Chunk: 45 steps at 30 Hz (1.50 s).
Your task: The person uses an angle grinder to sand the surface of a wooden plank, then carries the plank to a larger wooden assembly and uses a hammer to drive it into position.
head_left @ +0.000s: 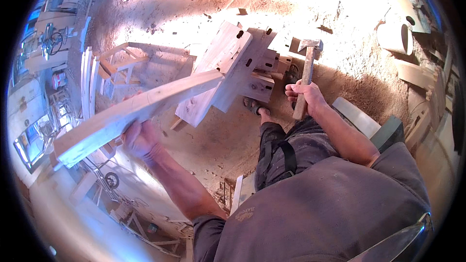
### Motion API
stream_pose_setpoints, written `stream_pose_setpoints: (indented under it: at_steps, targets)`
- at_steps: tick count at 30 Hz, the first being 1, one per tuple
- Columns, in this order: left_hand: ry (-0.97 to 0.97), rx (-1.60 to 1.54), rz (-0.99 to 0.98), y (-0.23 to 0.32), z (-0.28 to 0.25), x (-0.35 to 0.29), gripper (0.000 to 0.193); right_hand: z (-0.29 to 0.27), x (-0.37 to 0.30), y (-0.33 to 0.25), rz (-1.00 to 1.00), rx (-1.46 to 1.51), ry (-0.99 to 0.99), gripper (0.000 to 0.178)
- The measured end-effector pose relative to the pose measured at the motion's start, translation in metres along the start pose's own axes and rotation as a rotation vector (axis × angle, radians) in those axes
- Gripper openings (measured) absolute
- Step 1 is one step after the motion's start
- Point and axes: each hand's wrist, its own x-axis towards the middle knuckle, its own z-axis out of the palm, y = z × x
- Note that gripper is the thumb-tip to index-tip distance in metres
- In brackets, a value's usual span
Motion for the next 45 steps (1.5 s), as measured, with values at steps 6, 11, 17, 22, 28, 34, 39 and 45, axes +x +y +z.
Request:
stream_pose_setpoints:
  at_steps: [6, 11, 17, 22, 28, 34, 39, 45]
  targets:
    - [0.739, 0.46, 0.493, 0.038, 0.053, 0.01, 0.062, -0.001, -0.002, 0.003, -0.011, -0.078, -0.029, 0.014]
    - [0.475, 0.286, 0.441, 0.037, 0.044, 0.01, 0.039, -0.005, -0.002, 0.014, 0.035, -0.034, -0.066, 0.015]
    - [-0.065, 0.226, 0.239, 0.06, 0.029, 0.02, 0.05, -0.004, -0.01, 0.016, 0.032, -0.161, -0.037, 0.019]
    - [-0.234, 0.185, 0.145, 0.081, -0.02, 0.006, 0.065, -0.011, -0.018, 0.013, 0.033, -0.264, -0.014, 0.021]
    - [-0.248, 0.244, 0.099, 0.098, -0.041, -0.018, 0.077, -0.03, -0.015, 0.01, -0.313, -1.095, 0.222, 0.032]
    - [-0.225, 0.394, 0.133, 0.115, -0.058, -0.042, 0.089, -0.022, -0.024, 0.004, -0.577, -1.07, 0.155, 0.037]
    - [-0.228, 0.62, 0.23, 0.116, -0.037, -0.051, 0.079, 0.008, -0.02, -0.004, -0.152, -0.742, -0.131, 0.038]
    - [-0.116, 0.458, 0.196, 0.102, 0.011, -0.036, 0.081, 0.048, -0.017, 0.022, -0.305, -0.637, -0.241, 0.037]
